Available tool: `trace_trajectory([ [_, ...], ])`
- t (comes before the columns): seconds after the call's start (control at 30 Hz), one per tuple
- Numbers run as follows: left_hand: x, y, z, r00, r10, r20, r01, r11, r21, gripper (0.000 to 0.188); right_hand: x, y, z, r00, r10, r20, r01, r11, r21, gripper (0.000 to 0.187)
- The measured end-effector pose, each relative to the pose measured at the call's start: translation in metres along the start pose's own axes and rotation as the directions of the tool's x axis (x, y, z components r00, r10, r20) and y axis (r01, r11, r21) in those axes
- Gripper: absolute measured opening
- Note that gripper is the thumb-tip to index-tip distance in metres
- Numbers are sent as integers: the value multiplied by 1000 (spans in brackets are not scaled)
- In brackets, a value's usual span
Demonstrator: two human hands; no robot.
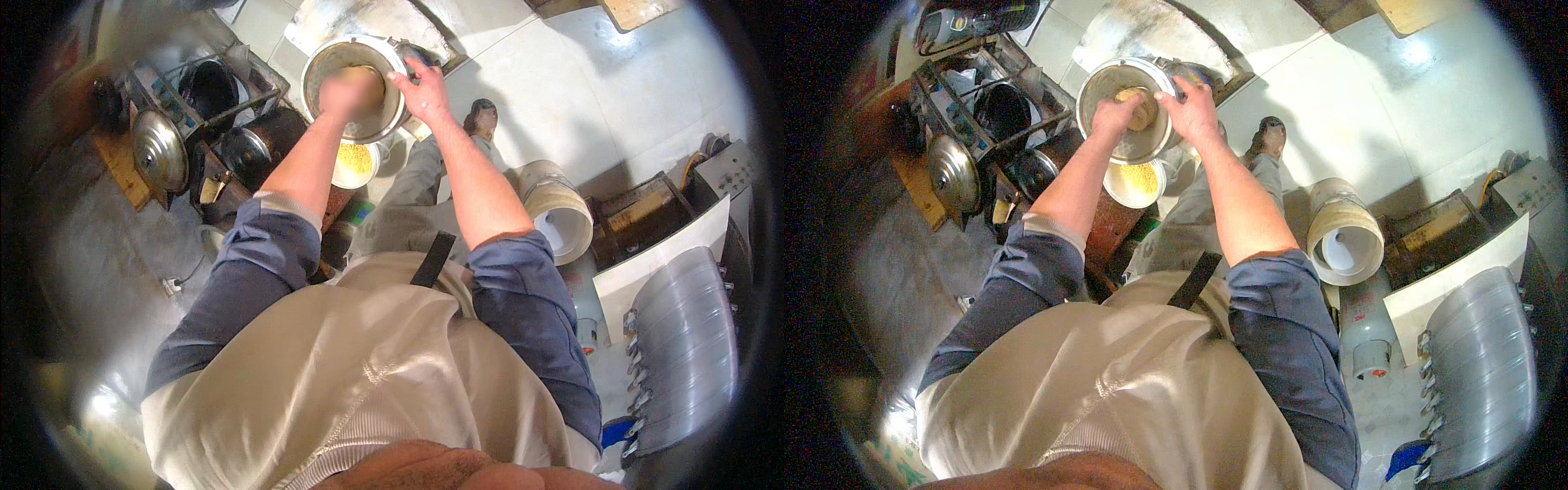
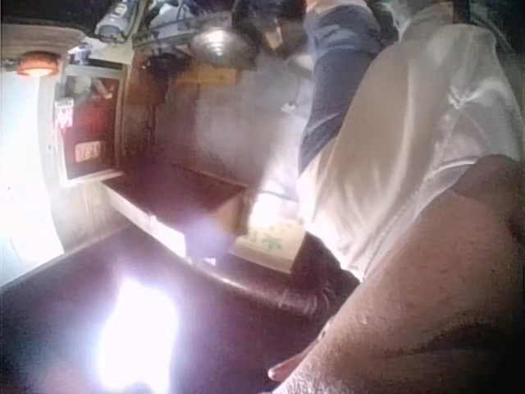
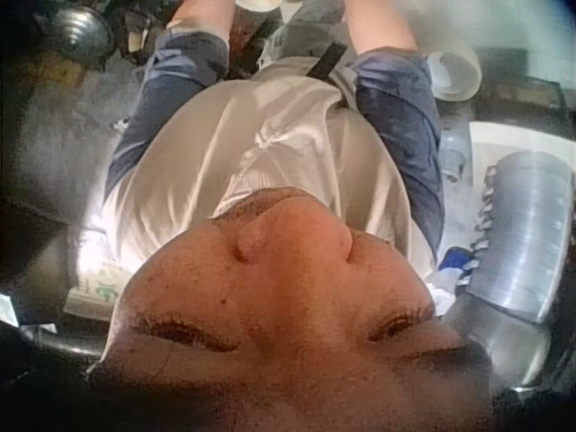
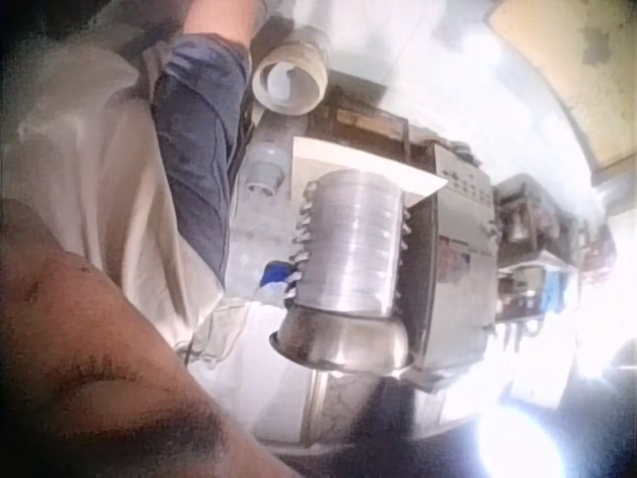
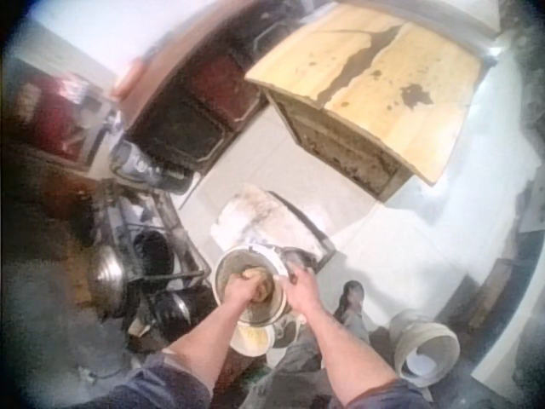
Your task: The person rinses a metal strainer under a tap, then places it into a white bucket. They insert a wooden disc and a perforated metal disc into the bucket, followed by a white plastic funnel. Finally, they place a small metal ring into the center of the wooden disc.
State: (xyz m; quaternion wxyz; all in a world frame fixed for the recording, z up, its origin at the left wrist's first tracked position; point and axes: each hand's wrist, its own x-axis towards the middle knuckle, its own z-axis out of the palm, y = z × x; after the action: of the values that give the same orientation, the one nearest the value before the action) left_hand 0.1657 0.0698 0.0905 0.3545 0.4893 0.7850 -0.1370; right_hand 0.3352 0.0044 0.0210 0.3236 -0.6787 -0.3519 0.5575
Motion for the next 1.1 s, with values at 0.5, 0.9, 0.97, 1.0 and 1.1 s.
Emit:
trace_trajectory([
  [0.5,7,-20,22,982,103,-161,-41,935,353,116,3,-3,-7,999,7,34,-7,1000,1,73],
  [0.9,-4,-40,36,879,295,-374,-250,954,167,89,7,-3,-7,998,1,62,0,1000,-8,74],
  [0.97,-6,-39,34,902,268,-339,-205,956,210,88,8,-5,-8,997,10,71,-9,1000,-18,74],
  [1.0,-7,-39,33,908,257,-330,-186,955,231,88,8,-5,-8,997,18,72,-16,999,-27,74],
  [1.1,-6,-40,34,899,275,-341,-198,949,244,87,8,-6,-8,997,19,78,-19,1000,6,74],
])
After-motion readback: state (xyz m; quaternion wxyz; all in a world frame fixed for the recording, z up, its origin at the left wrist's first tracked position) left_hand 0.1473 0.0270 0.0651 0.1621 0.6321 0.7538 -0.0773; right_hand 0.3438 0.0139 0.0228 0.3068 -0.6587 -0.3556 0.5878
